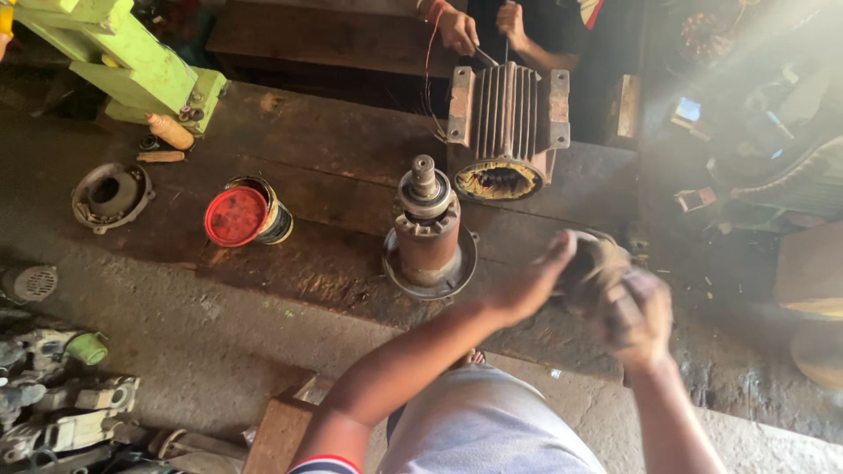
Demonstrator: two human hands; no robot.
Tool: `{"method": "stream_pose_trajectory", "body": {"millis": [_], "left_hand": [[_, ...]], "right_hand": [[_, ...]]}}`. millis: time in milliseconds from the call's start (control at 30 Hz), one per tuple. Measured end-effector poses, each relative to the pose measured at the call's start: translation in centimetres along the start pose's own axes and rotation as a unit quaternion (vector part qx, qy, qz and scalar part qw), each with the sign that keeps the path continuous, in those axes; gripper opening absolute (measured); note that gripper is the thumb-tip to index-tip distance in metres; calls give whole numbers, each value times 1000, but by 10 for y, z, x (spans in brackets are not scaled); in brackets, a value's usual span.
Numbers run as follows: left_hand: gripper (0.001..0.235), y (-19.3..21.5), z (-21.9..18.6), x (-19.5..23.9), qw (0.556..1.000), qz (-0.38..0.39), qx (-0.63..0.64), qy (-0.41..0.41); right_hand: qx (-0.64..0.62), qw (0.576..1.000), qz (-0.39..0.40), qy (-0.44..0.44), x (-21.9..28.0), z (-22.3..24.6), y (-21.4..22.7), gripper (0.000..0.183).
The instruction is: The person applies grease to a motor rotor using a screwdriver and wipes it with a cloth. They repeatedly dip the screwdriver into a grease container and spread the grease on the rotor shaft and bearings. The person also wipes the rotor with a cloth multiple times.
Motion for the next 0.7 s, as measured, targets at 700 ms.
{"method": "stream_pose_trajectory", "body": {"millis": [700], "left_hand": [[31, 207, 40, 237, 885, -456, 53, -84]], "right_hand": [[183, 878, 149, -417, 151, -186, -5, 64]]}}
Point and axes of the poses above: each hand's wrist, its own x-axis away from the middle knuckle, its own y-axis out of the back of the hand, z = x × y, the point moved 4 cm from there along -x, towards the middle knuckle, and after that the axes turned 1 degree about -z, right-handed, at the moved point
